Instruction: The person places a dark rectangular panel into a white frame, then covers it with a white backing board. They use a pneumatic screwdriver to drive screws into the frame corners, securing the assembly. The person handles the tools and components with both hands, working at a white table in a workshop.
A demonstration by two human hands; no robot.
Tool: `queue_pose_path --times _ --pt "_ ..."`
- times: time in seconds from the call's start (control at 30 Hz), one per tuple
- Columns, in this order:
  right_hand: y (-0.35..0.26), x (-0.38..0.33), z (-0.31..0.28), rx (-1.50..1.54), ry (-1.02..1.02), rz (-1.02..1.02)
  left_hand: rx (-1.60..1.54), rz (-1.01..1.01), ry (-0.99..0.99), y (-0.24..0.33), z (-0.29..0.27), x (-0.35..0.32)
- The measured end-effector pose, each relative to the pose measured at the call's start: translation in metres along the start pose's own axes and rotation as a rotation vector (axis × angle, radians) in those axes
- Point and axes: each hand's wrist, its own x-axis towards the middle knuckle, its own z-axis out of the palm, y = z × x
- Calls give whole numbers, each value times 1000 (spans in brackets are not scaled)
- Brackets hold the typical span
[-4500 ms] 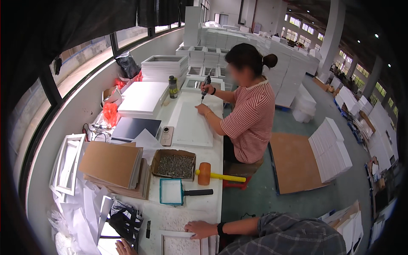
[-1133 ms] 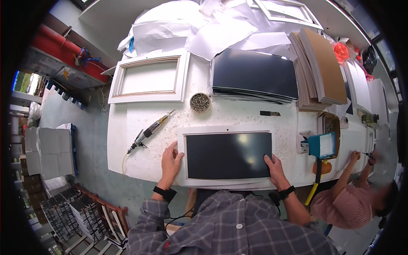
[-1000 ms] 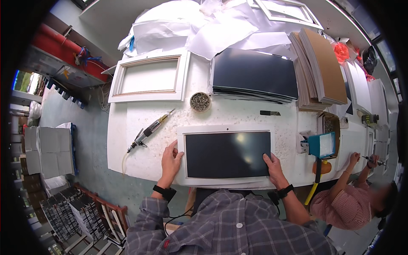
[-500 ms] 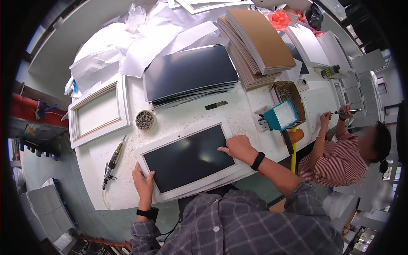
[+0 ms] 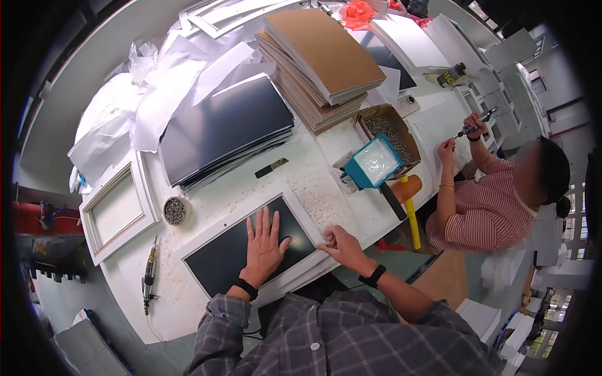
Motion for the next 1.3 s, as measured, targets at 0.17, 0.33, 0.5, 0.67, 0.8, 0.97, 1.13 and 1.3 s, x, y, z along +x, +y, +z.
queue_pose_path --times 0.17,0.33,0.5,0.67,0.8,0.97,1.13,1.3 --pt "16 -9 -4 -171 -53 -171 27 -9 13 10 10 2" --pt "22 -2 3 -177 -27 -178 52 -25 -70 22 2 17" --pt "15 19 4 -164 31 -251 65 2 17 1 -10 22" --pt "15 16 -8 -132 -56 -237 147 -151 -54 -34 -39 -63" --pt "8 17 -7 -161 -72 -164 95 -354 -74 -64 -47 -151" --pt "-9 27 -7 -261 -77 -20 57 -355 -45 -70 -45 -169" --pt "-9 28 -5 -284 -26 -37 52 -371 -43 -70 -46 -165" --pt "-30 29 -5 -361 -21 -43 56 -361 -38 -83 -51 -158"
